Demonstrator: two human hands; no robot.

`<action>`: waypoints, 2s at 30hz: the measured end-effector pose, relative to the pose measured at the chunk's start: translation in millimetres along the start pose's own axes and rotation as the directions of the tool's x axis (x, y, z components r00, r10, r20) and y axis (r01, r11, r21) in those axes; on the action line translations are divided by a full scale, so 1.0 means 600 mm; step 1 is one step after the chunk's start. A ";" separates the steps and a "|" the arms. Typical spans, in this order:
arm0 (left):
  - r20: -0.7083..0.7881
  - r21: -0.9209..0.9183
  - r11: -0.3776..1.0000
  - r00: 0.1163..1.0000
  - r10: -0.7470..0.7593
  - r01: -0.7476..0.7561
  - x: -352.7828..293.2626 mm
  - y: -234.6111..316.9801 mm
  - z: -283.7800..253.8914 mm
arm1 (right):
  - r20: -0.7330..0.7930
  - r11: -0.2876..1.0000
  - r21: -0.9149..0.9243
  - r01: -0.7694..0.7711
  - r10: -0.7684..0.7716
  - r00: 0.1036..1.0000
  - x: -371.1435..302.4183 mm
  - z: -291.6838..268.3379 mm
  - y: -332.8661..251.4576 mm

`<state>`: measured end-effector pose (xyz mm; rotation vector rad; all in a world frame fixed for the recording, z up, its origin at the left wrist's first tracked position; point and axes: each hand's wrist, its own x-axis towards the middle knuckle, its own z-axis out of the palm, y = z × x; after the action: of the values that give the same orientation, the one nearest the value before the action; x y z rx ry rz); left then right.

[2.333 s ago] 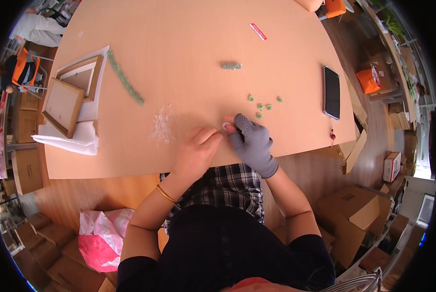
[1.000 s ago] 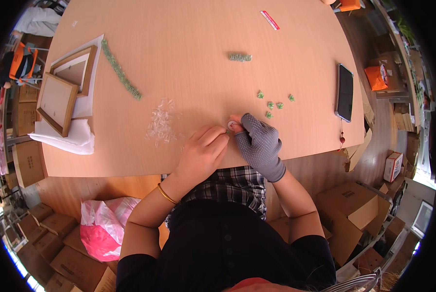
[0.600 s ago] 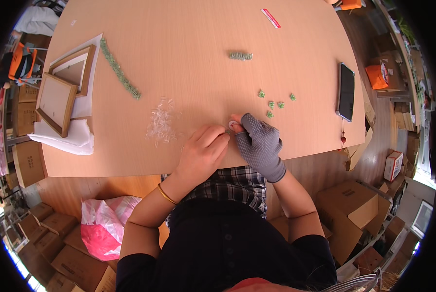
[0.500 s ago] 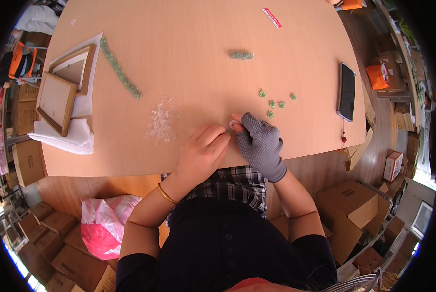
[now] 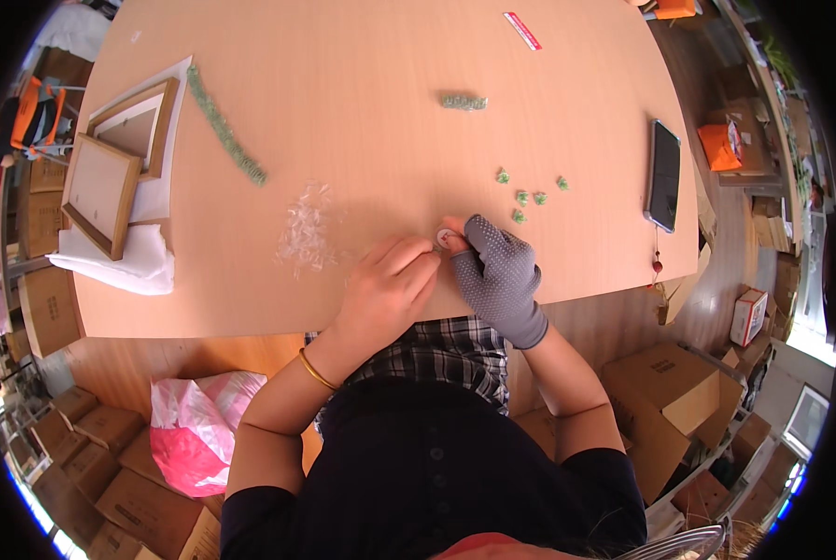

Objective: Attaching small green plastic decorative elements to circular adhesive labels on a workshop table.

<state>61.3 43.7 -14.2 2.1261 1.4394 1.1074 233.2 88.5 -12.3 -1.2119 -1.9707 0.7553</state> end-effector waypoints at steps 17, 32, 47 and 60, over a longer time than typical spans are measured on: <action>0.012 -0.060 0.992 0.994 -0.108 0.109 0.006 0.003 0.006 | -0.333 0.876 0.459 -0.150 0.326 0.885 -0.027 -0.020 -0.004; -0.208 -0.038 0.981 0.959 -0.193 0.189 0.226 -0.125 0.064 | -0.469 0.856 0.517 0.002 0.282 0.837 -0.050 -0.014 0.019; -0.091 0.039 0.969 0.966 -0.241 0.246 0.227 -0.127 0.043 | -0.424 0.852 0.523 -0.013 0.273 0.863 -0.040 -0.019 0.022; 0.022 -0.008 0.967 0.967 -0.254 0.254 0.030 -0.014 0.000 | -0.299 0.914 0.401 -0.067 0.199 0.933 -0.036 -0.021 0.022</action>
<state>59.2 63.4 -12.7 1.8742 1.6373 0.9895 256.8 75.5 -20.2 -1.1528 -1.3923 0.8917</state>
